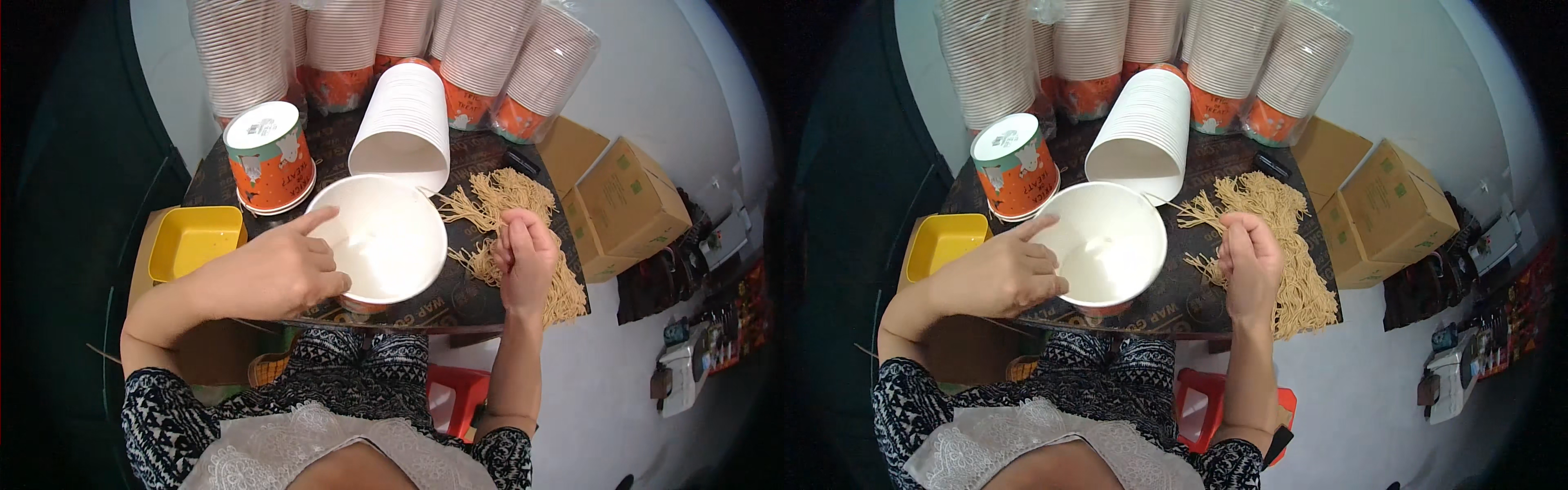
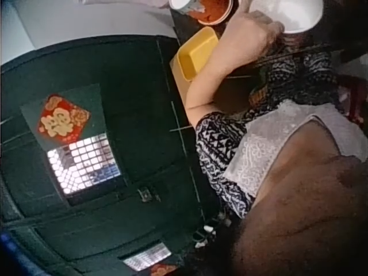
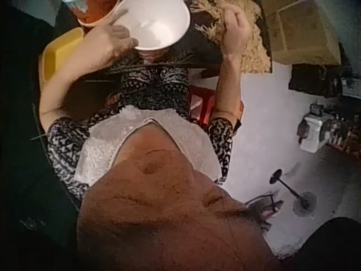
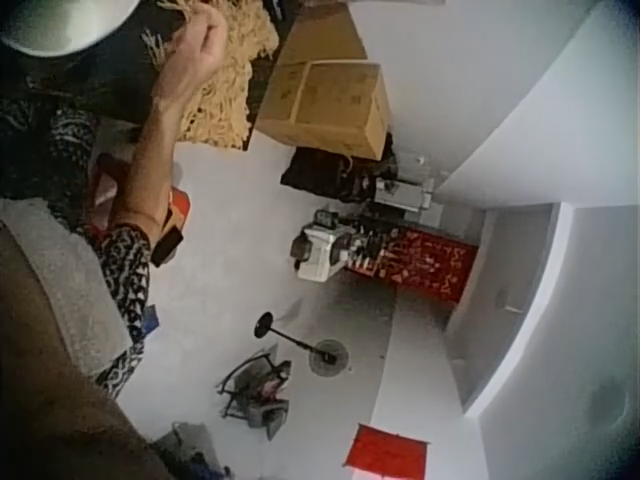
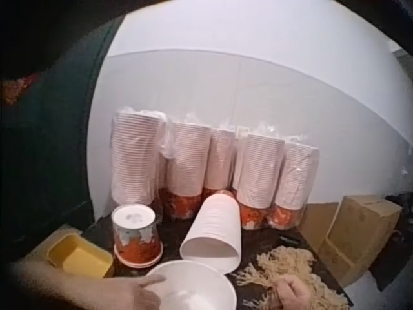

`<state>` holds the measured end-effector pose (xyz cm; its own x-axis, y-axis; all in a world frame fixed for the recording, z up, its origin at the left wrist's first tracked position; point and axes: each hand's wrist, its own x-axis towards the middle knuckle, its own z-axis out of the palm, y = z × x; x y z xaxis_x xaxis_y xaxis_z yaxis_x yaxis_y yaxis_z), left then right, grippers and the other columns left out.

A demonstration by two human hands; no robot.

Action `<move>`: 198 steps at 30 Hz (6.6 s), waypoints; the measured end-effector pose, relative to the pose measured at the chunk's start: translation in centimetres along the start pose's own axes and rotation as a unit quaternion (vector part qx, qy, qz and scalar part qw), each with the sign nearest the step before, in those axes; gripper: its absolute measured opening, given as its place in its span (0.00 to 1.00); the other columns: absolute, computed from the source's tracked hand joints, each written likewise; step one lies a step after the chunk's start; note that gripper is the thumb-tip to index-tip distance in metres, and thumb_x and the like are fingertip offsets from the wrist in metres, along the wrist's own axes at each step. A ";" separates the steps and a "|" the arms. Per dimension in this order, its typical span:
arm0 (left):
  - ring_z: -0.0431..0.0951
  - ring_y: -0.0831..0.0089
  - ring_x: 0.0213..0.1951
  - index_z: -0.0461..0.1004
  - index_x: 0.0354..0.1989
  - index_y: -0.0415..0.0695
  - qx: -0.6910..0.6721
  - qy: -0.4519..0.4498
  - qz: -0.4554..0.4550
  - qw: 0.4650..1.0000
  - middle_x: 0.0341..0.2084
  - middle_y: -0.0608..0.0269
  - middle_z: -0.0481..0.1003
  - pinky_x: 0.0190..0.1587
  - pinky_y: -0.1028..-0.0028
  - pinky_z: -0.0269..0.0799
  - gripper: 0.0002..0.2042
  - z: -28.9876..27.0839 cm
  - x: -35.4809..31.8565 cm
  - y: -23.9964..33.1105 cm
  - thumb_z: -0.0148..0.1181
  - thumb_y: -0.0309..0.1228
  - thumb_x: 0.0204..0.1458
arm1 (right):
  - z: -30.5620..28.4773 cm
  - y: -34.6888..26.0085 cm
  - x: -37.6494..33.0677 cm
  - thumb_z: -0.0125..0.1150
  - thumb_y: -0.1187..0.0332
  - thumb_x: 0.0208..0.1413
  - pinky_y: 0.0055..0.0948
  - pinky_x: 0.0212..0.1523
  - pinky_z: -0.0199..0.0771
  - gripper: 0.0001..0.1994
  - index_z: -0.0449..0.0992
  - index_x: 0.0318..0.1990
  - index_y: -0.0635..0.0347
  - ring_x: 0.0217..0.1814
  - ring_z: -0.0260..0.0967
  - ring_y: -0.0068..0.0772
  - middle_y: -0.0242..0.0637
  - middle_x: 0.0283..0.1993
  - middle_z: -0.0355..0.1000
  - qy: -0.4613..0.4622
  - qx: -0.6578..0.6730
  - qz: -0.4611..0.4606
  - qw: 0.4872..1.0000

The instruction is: Attaching strings to the inside of paper cups for assembly/packaging.

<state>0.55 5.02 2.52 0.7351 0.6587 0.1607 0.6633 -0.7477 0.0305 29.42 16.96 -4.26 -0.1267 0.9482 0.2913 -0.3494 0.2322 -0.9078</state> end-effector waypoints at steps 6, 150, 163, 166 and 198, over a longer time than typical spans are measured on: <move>0.78 0.60 0.25 0.75 0.35 0.39 0.008 0.070 -0.055 0.996 0.16 0.60 0.73 0.61 0.55 0.66 0.08 4.0 0.8 -0.1 0.58 0.28 0.48 | 0.7 -0.7 -2.9 0.51 0.65 0.66 0.18 0.21 0.51 0.10 0.73 0.42 0.64 0.23 0.52 0.17 0.27 0.27 0.62 -0.099 0.180 0.056 0.977; 0.73 0.80 0.25 0.76 0.32 0.35 -0.660 0.036 -0.213 0.720 0.25 0.62 0.77 0.30 0.80 0.69 0.03 4.1 5.6 -3.6 0.64 0.21 0.52 | 6.4 1.2 -1.9 0.62 0.78 0.49 0.42 0.53 0.67 0.08 0.74 0.38 0.61 0.50 0.64 0.50 0.50 0.57 0.68 -0.218 -0.371 -0.280 0.858; 0.73 0.81 0.29 0.73 0.30 0.39 -0.593 0.060 -0.246 0.765 0.25 0.65 0.76 0.33 0.78 0.69 0.05 3.9 5.4 -2.9 0.63 0.17 0.49 | 6.4 1.9 -3.2 0.64 0.76 0.47 0.42 0.51 0.62 0.07 0.75 0.35 0.57 0.51 0.65 0.46 0.38 0.47 0.72 -0.179 -0.357 -0.345 0.849; 0.71 0.83 0.27 0.73 0.29 0.39 -0.567 0.093 -0.214 0.790 0.23 0.67 0.73 0.30 0.77 0.68 0.04 4.4 5.4 -2.6 0.62 0.19 0.48 | 5.7 2.6 -1.8 0.61 0.71 0.53 0.43 0.52 0.59 0.03 0.75 0.36 0.57 0.52 0.65 0.47 0.38 0.50 0.73 -0.182 -0.379 -0.332 0.844; 0.76 0.77 0.27 0.73 0.33 0.34 -0.309 0.199 -0.307 0.878 0.23 0.59 0.77 0.30 0.73 0.72 0.03 4.1 4.6 -1.1 0.59 0.21 0.55 | 6.6 4.2 -5.0 0.64 0.81 0.41 0.38 0.45 0.61 0.09 0.73 0.30 0.60 0.42 0.62 0.43 0.38 0.41 0.65 -0.123 -0.368 -0.418 0.822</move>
<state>3.81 9.23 -0.85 0.0774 0.9637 0.2554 0.6244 -0.2466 0.7412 22.50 11.80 -7.50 -0.3432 0.3401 0.8755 0.2342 0.9337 -0.2709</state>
